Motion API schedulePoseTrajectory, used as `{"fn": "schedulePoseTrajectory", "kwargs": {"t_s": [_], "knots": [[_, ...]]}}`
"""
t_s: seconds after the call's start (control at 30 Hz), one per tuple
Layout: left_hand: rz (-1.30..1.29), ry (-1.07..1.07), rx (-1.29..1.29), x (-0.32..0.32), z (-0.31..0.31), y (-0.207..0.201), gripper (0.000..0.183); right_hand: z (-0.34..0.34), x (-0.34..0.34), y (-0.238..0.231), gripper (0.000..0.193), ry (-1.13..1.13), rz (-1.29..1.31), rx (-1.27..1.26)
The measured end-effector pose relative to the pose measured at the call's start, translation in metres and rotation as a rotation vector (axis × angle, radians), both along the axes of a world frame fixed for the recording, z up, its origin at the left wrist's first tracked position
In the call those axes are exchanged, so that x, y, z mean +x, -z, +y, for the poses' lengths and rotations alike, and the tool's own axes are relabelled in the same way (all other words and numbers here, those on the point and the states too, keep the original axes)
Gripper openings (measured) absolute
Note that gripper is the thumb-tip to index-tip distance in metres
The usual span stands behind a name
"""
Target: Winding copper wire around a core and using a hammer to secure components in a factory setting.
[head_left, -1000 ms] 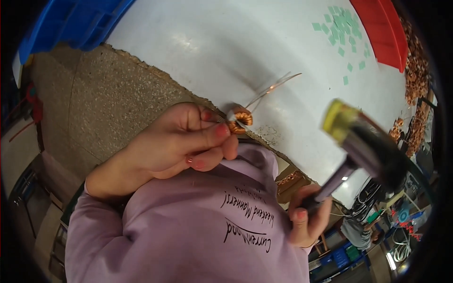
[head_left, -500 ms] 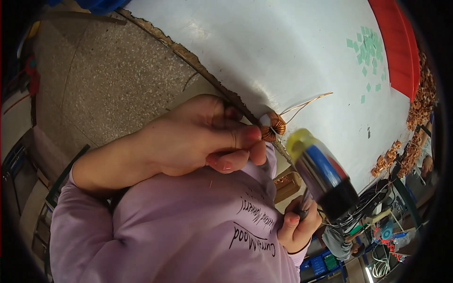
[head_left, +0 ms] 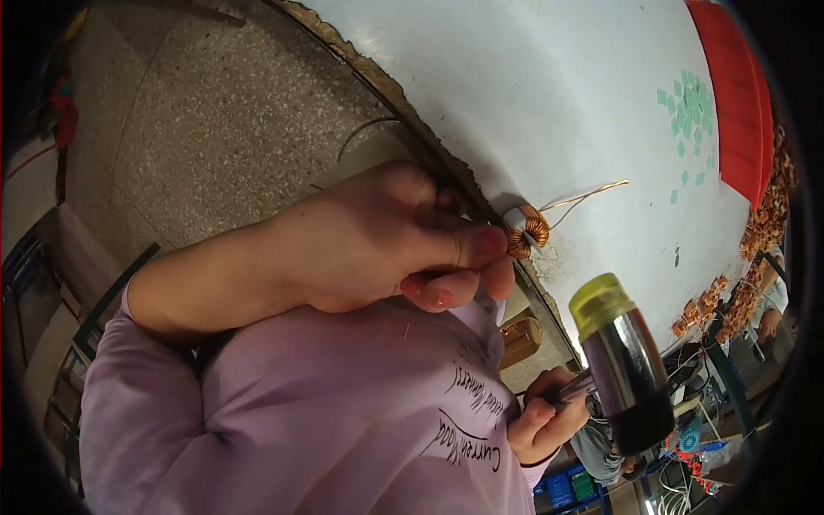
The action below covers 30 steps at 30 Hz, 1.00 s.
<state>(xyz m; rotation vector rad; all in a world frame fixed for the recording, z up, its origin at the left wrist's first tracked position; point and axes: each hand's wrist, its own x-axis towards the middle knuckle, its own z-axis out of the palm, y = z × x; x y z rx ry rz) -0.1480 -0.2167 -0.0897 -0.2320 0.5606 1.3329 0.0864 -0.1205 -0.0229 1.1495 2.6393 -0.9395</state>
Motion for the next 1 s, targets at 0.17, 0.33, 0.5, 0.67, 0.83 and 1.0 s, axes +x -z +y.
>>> {"fn": "schedulePoseTrajectory", "kwargs": {"t_s": [0.17, 0.33, 0.5, 0.67, 0.83, 1.0], "knots": [[0.016, 0.015, 0.006, 0.0, 0.0, 0.0, 0.011, 0.003, 0.017, 0.009, 0.041, -0.037, 0.022, 0.04], [0.001, -0.016, 0.022, 0.0, 0.0, 0.001, 0.012, 0.005, 0.012, 0.011, 0.041, -0.019, -0.025, -0.005], [0.062, -0.017, -0.036, 0.001, 0.003, -0.006, 0.011, 0.004, 0.017, -0.003, 0.04, 0.03, -0.011, -0.024], [0.028, -0.04, -0.041, 0.003, 0.003, -0.002, 0.011, 0.001, 0.01, 0.012, 0.039, 0.03, 0.032, 0.055], [0.043, -0.014, -0.022, 0.003, 0.001, 0.0, 0.011, 0.001, 0.008, 0.01, 0.037, -0.001, -0.024, 0.086], [0.012, -0.028, 0.021, 0.001, 0.0, -0.002, 0.012, -0.001, 0.014, 0.008, 0.035, 0.006, -0.021, 0.199]]}}
